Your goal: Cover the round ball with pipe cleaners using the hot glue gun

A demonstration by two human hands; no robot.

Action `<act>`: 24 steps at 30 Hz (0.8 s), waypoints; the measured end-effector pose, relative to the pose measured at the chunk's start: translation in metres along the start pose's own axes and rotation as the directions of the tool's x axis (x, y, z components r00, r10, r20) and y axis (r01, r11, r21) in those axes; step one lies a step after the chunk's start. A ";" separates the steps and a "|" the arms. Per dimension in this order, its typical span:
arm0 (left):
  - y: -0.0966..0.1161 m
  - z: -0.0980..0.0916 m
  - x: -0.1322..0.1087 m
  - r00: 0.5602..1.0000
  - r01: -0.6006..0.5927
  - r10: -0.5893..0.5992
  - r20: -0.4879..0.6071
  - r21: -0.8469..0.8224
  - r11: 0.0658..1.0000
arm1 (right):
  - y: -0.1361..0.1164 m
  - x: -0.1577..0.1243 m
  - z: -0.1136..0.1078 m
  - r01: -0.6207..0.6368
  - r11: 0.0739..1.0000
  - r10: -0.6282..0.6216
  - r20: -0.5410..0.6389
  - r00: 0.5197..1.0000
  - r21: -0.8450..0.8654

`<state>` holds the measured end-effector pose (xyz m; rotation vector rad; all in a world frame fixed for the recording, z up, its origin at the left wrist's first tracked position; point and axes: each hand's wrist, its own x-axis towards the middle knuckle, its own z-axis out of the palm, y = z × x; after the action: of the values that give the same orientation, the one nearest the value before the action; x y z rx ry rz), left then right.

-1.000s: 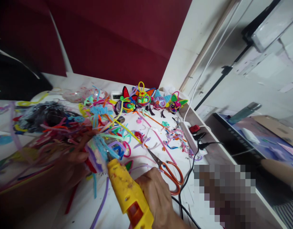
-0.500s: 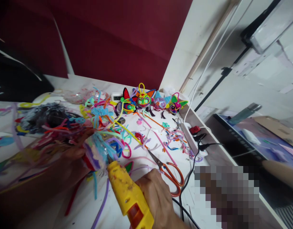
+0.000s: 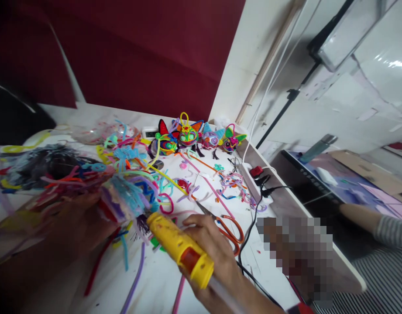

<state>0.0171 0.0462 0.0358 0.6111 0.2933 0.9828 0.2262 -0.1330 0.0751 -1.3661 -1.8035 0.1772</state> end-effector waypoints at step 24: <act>0.000 0.013 0.001 0.996 0.066 -0.066 0.060 0.007 0.998 | 0.027 -0.010 -0.021 -0.850 0.422 0.553 0.653 0.518 0.317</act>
<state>0.0239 0.0428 0.0463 0.6301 0.2612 0.8990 0.2608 -0.1381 0.0677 -1.5846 -1.1130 1.5695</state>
